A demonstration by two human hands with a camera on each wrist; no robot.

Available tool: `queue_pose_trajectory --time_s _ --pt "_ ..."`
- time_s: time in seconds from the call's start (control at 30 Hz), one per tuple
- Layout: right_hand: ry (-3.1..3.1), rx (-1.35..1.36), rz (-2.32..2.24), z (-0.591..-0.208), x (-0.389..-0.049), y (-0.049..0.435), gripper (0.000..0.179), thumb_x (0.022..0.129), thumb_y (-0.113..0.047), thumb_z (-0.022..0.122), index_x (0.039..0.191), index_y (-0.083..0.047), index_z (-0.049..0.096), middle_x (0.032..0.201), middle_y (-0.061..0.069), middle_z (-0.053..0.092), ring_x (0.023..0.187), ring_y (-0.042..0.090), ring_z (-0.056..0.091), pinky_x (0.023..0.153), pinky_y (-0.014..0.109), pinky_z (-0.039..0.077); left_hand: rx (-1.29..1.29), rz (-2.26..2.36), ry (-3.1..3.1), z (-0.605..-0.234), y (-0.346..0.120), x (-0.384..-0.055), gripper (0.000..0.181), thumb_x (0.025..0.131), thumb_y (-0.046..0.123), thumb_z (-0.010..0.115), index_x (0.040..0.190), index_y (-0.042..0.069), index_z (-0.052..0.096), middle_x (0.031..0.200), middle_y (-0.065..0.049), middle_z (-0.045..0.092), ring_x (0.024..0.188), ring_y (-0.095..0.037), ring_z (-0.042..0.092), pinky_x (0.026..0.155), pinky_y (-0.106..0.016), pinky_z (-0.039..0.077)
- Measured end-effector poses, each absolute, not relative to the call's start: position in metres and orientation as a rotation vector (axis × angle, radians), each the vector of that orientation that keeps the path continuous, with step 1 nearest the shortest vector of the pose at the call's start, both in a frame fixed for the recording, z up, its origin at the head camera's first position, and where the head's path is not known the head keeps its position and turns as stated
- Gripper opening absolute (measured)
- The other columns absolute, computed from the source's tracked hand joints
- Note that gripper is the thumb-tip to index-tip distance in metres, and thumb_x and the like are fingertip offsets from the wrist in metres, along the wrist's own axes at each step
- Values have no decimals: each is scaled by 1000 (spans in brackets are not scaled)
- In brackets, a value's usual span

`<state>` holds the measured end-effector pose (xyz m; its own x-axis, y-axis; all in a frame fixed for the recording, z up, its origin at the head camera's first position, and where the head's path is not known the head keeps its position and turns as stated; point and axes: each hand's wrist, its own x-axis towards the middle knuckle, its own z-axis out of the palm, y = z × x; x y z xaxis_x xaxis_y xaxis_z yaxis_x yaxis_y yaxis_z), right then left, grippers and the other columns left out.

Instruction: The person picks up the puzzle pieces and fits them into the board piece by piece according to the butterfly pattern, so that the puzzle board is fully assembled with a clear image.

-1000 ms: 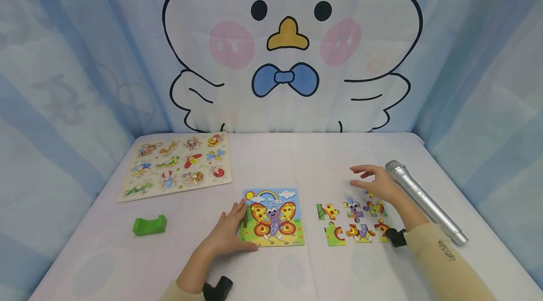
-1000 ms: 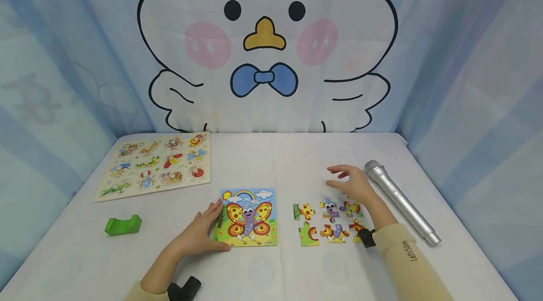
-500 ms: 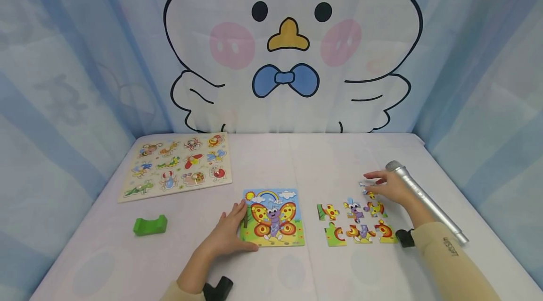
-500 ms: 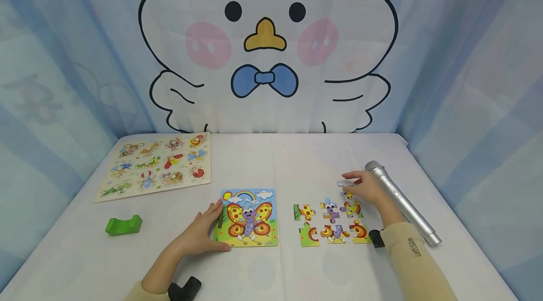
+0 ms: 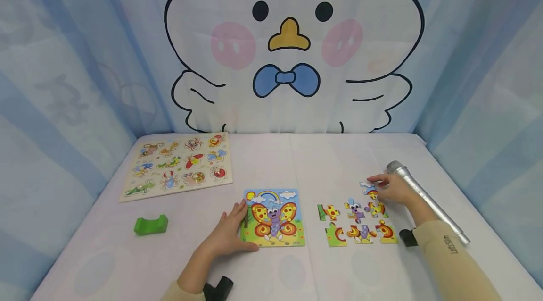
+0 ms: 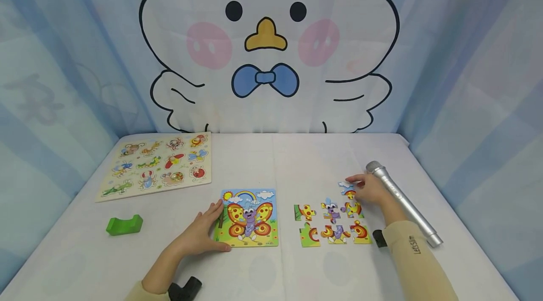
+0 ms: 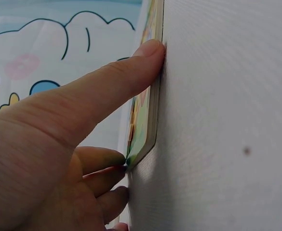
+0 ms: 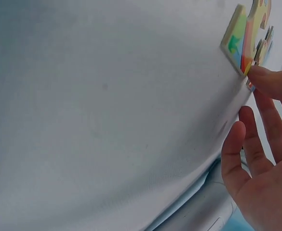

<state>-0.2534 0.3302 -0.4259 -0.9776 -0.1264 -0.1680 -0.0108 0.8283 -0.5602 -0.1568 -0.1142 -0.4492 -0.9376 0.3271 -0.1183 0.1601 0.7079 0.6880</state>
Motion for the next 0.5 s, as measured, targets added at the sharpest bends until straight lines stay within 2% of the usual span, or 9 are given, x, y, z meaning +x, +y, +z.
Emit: queue_pose_trajectory --time_s 0.23,0.5 --pt "2800 -57 -861 -428 -255 330 54 69 -1 68 121 0 56 115 28 51 102 42 48 78 47 47 389 1040 2693 -451 -114 -157 105 60 38 83 139 -6 29 149 -18 18 137 -36 12 109 -54 6" --pt "2850 -55 -805 -430 -256 329 55 67 -11 74 118 0 58 111 28 54 97 39 51 77 47 47 377 1033 2694 -450 -114 -157 105 60 38 83 139 -5 29 149 -17 18 137 -35 12 109 -54 6"
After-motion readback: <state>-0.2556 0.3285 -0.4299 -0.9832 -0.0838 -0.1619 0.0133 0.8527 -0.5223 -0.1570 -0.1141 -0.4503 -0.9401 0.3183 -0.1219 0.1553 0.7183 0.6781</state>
